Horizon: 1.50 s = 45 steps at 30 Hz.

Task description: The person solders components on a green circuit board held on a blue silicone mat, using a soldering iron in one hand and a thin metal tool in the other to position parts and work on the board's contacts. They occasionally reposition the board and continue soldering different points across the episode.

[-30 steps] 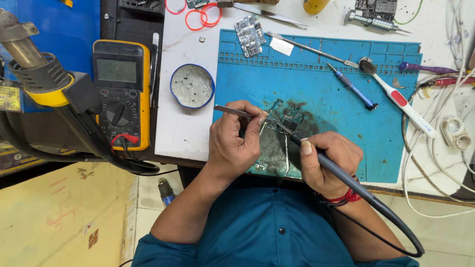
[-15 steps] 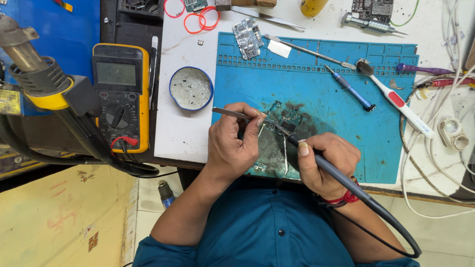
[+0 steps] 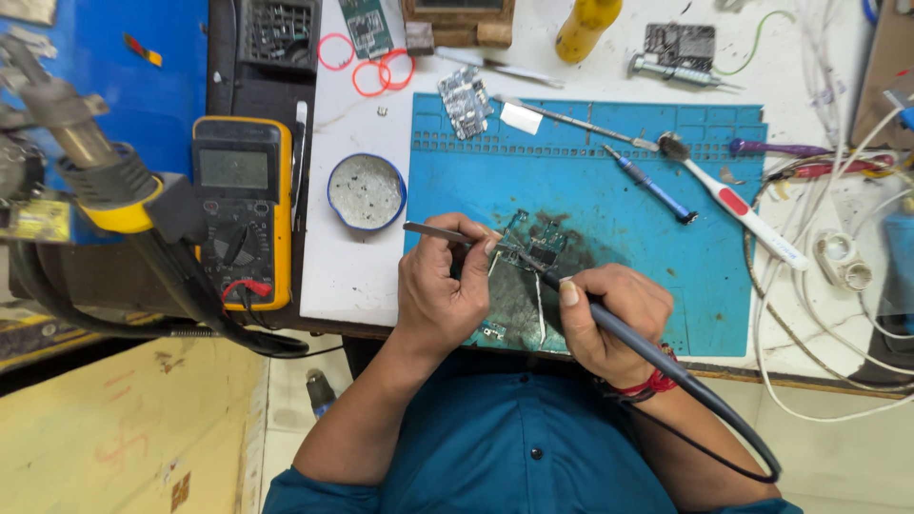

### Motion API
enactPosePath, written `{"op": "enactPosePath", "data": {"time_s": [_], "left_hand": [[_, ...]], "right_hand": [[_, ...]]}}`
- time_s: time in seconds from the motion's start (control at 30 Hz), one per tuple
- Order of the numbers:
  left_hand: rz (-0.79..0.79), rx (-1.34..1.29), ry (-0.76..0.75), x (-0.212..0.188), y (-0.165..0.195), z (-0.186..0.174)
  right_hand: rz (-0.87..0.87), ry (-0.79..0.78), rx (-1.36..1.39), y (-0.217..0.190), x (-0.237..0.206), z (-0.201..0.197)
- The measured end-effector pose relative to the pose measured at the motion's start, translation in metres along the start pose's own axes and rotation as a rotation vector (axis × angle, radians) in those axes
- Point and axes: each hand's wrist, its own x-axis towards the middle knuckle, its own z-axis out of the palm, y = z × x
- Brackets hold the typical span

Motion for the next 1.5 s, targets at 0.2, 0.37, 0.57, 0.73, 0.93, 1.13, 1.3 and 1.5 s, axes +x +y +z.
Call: {"op": "enactPosePath", "data": {"time_s": [0.2,0.37,0.57,0.73,0.93,1.13,1.3,1.5], "left_hand": [[-0.045,0.077,0.0,0.003,0.003,-0.002],[-0.05,0.093,0.027,0.005,0.004,0.001],[-0.043,0.067,0.026,0.006,0.004,0.003],[-0.013,0.096,0.027,0.005,0.003,0.003],[0.011,0.129,0.036,0.004,0.002,0.002],[0.03,0.099,0.033,0.004,0.003,0.002],[0.004,0.116,0.025,0.004,0.004,0.002],[0.013,0.085,0.017,0.005,0.005,0.002]], "right_hand": [[0.005,0.032,-0.028,-0.004,0.003,0.0],[0.034,0.048,-0.029,-0.007,0.004,0.001],[-0.001,0.066,-0.008,-0.009,0.008,-0.001],[-0.003,0.078,-0.025,-0.011,0.006,0.0],[-0.018,0.077,-0.026,-0.011,0.004,-0.002],[-0.005,0.079,-0.034,-0.012,0.004,-0.002],[-0.012,0.076,-0.027,-0.01,0.004,-0.002],[-0.009,0.083,-0.032,-0.01,0.004,-0.001]]}}
